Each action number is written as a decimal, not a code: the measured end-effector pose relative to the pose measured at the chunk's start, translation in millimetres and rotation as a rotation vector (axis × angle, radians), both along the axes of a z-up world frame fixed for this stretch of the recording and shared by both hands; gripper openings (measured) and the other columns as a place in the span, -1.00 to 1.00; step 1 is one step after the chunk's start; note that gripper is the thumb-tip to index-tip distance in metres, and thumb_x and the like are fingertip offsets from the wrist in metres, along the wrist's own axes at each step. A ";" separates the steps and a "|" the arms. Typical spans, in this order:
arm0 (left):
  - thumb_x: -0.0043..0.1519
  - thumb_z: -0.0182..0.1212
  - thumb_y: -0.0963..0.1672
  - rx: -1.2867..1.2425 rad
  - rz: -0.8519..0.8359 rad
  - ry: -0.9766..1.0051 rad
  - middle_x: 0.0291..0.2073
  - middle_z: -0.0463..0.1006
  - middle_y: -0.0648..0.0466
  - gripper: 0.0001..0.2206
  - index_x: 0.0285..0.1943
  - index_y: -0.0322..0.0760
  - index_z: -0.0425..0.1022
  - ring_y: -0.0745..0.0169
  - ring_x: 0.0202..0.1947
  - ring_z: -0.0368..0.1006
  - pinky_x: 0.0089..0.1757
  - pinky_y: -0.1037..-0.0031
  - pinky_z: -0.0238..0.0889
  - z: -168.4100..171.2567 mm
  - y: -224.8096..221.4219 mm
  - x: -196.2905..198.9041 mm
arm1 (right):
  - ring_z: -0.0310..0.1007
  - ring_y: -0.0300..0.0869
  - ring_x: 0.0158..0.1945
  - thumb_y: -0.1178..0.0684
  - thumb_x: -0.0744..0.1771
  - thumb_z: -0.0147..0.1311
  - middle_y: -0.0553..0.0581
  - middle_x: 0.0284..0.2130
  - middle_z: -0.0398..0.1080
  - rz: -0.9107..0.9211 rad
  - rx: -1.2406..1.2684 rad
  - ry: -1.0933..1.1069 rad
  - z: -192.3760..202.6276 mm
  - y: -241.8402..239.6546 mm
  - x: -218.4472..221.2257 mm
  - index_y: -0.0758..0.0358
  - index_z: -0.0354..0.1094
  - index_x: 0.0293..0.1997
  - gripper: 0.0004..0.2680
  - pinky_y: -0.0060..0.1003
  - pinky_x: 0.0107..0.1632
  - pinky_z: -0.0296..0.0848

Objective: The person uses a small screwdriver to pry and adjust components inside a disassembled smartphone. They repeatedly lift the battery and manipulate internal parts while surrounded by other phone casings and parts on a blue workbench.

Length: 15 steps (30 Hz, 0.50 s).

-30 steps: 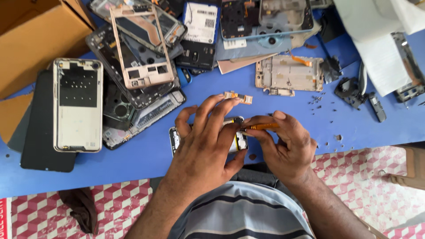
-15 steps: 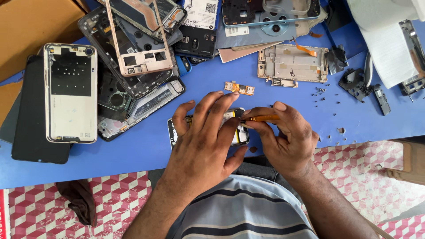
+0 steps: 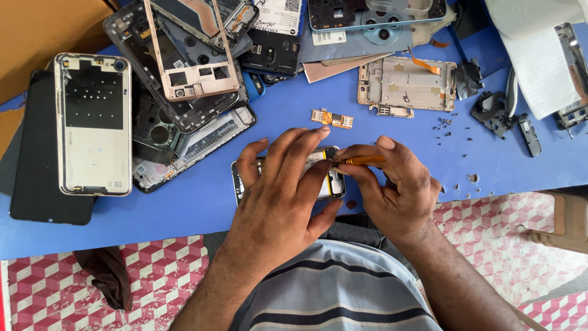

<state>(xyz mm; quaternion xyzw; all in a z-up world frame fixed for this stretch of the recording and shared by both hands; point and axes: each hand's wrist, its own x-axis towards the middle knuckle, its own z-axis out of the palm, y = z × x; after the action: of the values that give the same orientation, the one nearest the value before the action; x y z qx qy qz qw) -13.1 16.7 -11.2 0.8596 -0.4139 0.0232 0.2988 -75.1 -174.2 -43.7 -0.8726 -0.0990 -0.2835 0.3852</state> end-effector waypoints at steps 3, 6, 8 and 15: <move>0.06 0.50 -0.01 -0.017 0.006 0.006 0.36 0.28 -0.02 -0.52 0.08 -0.35 0.54 0.06 0.39 0.16 0.25 -0.09 -0.14 -0.5 0.8 0.1 | 0.67 -0.07 -0.05 0.38 0.39 0.22 0.32 -0.10 0.55 0.020 0.013 -0.004 -0.5 0.3 0.5 0.19 -0.08 0.44 -0.48 -0.31 0.00 0.69; 0.07 0.49 -0.01 -0.028 0.010 0.024 0.35 0.29 -0.02 -0.53 0.05 -0.37 0.54 0.07 0.37 0.19 0.25 -0.09 -0.14 -0.6 2.2 -0.4 | 0.67 -0.07 -0.05 0.38 0.39 0.22 0.31 -0.10 0.56 0.012 0.013 -0.001 -0.6 0.6 0.7 0.18 -0.07 0.44 -0.48 -0.31 0.00 0.69; 0.07 0.49 -0.02 -0.025 0.014 0.031 0.34 0.30 -0.02 -0.54 0.04 -0.40 0.54 0.08 0.35 0.23 0.26 -0.08 -0.13 -0.3 3.3 -0.1 | 0.67 -0.07 -0.06 0.38 0.39 0.23 0.30 -0.11 0.56 0.008 0.008 -0.008 -0.3 0.9 1.3 0.18 -0.06 0.44 -0.48 -0.31 -0.01 0.69; 0.11 0.47 -0.05 -0.036 0.073 0.000 0.33 0.34 -0.03 -0.59 0.03 -0.38 0.53 0.06 0.29 0.32 0.25 -0.01 -0.09 2.6 11.4 0.4 | 0.67 -0.09 -0.06 0.34 0.38 0.25 0.27 -0.11 0.57 -0.020 -0.036 -0.009 0.3 0.9 -0.3 0.15 -0.06 0.45 -0.47 -0.34 -0.03 0.68</move>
<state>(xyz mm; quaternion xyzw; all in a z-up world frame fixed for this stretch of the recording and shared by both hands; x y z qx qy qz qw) -12.6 28.2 -8.6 0.8685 -0.3819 0.0415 0.3132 -75.4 -173.3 -43.4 -0.8790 -0.0971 -0.2895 0.3662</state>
